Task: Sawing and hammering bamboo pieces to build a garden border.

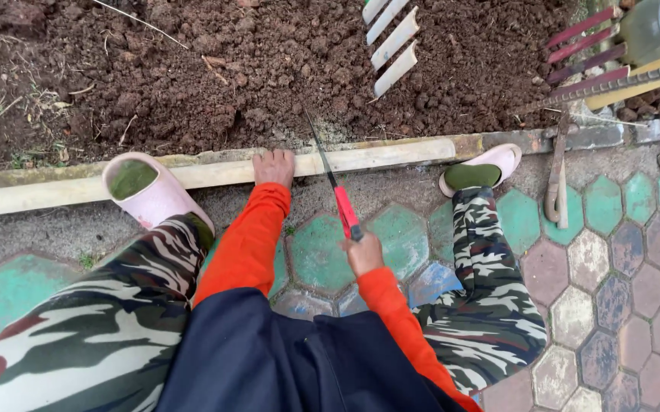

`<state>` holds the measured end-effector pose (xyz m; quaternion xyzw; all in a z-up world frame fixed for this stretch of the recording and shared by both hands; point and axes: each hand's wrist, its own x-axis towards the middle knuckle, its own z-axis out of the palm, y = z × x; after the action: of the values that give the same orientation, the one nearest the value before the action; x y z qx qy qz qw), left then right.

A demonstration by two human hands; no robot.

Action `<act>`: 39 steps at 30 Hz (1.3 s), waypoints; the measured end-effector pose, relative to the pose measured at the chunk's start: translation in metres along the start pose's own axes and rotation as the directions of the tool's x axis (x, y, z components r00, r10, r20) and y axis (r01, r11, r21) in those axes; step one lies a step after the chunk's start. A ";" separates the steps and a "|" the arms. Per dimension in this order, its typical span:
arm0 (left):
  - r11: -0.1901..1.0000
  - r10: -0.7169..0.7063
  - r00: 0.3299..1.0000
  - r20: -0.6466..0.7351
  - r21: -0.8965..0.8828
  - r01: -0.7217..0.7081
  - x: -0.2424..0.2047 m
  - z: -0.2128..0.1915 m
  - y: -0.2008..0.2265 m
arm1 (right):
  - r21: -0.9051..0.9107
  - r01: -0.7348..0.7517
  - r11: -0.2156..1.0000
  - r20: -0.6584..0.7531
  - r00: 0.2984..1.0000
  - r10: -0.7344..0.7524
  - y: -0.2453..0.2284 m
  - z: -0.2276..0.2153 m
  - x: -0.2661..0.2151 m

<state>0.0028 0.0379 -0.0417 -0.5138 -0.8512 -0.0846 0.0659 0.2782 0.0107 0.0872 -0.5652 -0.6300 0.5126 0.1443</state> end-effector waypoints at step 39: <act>0.990 0.107 0.961 -0.256 -0.062 -0.127 -0.007 -0.030 -0.011 | -0.152 -0.100 0.983 -0.004 0.995 0.101 -0.019 -0.007 -0.024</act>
<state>-0.0032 0.0210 -0.0149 -0.5504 -0.8002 -0.1779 0.1584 0.2806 -0.0032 0.1152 -0.6046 -0.6383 0.4708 0.0733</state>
